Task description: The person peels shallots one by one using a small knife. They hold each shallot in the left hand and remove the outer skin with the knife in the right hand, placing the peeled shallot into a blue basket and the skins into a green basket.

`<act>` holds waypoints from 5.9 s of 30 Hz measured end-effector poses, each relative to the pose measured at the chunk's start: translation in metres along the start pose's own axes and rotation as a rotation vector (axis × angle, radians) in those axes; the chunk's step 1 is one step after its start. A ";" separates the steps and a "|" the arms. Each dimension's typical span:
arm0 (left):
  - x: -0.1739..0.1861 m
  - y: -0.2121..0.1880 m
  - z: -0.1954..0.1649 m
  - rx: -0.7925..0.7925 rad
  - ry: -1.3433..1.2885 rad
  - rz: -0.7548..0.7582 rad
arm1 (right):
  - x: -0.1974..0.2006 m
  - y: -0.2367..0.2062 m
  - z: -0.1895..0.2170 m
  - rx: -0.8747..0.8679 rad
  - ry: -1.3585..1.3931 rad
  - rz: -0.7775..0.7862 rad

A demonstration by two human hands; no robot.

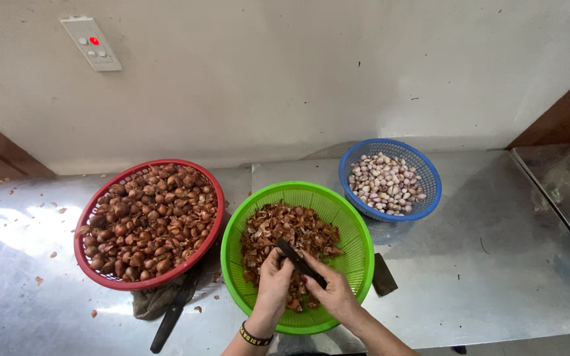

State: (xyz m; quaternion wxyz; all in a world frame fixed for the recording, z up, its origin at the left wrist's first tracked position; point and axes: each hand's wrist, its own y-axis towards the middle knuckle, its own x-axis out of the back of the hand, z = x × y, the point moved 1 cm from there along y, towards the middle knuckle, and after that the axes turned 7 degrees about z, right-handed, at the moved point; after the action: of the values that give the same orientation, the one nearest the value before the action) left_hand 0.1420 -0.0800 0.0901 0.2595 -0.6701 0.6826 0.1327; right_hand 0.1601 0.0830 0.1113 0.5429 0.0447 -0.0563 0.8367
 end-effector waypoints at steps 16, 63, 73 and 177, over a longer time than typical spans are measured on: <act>0.009 0.002 0.014 0.022 -0.132 -0.037 | -0.009 0.012 -0.024 0.033 0.181 -0.113; -0.010 0.002 0.005 -0.041 -0.296 -0.048 | -0.023 0.004 -0.023 -0.234 0.829 -0.060; -0.002 0.003 -0.008 0.015 -0.167 0.065 | -0.017 0.008 -0.003 -0.228 0.662 -0.143; 0.037 0.009 -0.016 0.285 -0.211 0.248 | -0.007 0.017 0.027 0.380 -0.471 -0.119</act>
State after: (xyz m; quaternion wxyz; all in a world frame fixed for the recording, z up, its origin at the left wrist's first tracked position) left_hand 0.1318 -0.1192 0.0826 0.4033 -0.5197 0.7409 0.1352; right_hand 0.1475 0.0659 0.1362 0.5448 0.3412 -0.0203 0.7657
